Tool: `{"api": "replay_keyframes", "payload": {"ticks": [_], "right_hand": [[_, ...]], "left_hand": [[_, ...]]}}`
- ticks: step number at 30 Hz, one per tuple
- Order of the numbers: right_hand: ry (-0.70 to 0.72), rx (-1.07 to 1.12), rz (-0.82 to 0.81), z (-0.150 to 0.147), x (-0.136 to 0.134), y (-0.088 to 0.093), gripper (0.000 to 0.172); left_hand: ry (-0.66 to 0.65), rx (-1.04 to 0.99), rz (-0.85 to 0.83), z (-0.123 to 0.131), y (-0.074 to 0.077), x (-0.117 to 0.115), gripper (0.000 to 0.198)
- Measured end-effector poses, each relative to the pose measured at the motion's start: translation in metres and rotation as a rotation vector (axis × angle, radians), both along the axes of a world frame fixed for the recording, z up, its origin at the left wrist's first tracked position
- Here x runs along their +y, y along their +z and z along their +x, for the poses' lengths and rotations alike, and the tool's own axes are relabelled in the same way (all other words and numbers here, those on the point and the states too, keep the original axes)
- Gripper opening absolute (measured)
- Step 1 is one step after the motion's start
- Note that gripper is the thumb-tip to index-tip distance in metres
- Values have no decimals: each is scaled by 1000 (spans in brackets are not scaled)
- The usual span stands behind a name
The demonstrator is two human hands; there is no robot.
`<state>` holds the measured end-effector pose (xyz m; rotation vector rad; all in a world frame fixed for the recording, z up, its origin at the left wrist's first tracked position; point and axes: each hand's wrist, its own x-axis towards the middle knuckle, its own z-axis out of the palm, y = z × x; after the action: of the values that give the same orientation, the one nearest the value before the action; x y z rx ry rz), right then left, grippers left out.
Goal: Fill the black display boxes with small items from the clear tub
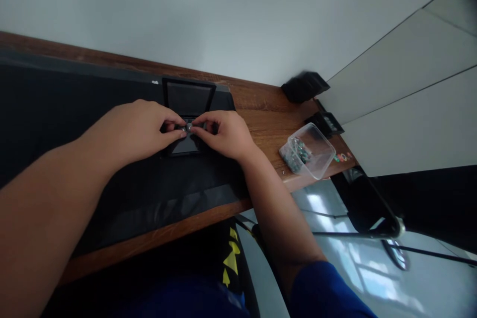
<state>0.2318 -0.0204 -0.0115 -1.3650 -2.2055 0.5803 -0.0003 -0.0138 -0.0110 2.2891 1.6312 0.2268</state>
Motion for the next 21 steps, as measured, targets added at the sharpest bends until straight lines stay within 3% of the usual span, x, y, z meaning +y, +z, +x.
{"api": "replay_keyframes", "payload": {"ticks": [3,5,8,10,15,21], "right_hand": [[26,204,-7,26,3,8,19],[63,265,-143,48,4,15,23],[122,138,-425,70,3,22,38],[127,22,-513,74,3,23,43],[122,-129,-554,63,3,23,28],[151,-155,-585,60,1,27,11]], "left_hand": [[-20,-14,41,-1,0,-1,49],[-14,-28,17,-2,1,-1,48],[30,-6,-4,0,3,0,45],[39,20,5,3,5,-1,45],[63,36,7,6,7,-6,49],[60,36,26,11,5,-7,50]]}}
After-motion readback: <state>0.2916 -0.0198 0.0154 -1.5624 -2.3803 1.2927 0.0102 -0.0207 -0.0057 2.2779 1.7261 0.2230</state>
